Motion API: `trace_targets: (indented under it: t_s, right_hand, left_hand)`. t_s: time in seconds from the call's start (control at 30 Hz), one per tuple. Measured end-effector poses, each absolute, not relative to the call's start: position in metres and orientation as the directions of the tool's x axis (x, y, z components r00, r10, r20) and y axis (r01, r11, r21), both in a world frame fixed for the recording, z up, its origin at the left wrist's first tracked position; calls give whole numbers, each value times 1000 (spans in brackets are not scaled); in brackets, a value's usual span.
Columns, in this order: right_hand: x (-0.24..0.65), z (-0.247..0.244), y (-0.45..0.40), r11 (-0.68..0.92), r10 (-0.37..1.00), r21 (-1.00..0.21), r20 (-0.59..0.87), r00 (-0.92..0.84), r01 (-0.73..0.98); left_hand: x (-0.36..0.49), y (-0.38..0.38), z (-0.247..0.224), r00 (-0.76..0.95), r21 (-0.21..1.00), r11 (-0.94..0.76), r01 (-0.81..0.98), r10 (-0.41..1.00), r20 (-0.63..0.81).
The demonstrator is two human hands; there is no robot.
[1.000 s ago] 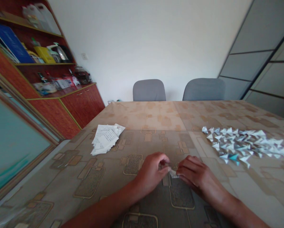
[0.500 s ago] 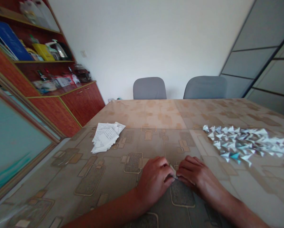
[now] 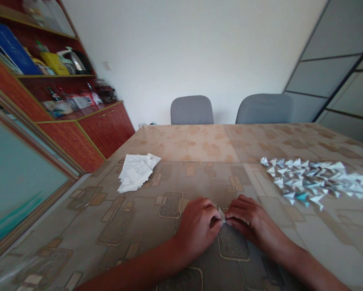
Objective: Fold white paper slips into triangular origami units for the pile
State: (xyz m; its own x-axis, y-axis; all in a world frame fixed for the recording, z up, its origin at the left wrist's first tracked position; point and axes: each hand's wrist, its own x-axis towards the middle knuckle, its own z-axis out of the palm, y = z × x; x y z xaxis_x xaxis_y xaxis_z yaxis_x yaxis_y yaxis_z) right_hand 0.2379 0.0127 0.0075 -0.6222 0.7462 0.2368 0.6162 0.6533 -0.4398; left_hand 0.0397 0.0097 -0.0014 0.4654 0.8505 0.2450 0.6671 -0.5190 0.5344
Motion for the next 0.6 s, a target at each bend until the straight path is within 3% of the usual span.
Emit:
trace_targets:
  t_s: [0.43, 0.53, 0.6]
  right_hand:
    - [232, -16, 20, 528, 849, -490, 289, -443, 693]
    - [231, -13, 19, 519, 855, -503, 286, -433, 692]
    - [232, -11, 19, 521, 853, -511, 286, -436, 684]
  left_hand:
    - [48, 10, -1, 367, 558, -421, 715, 905, 213]
    - [44, 11, -2, 424, 529, -486, 696, 872, 244]
    - [40, 11, -3, 525, 439, -597, 672, 801, 287]
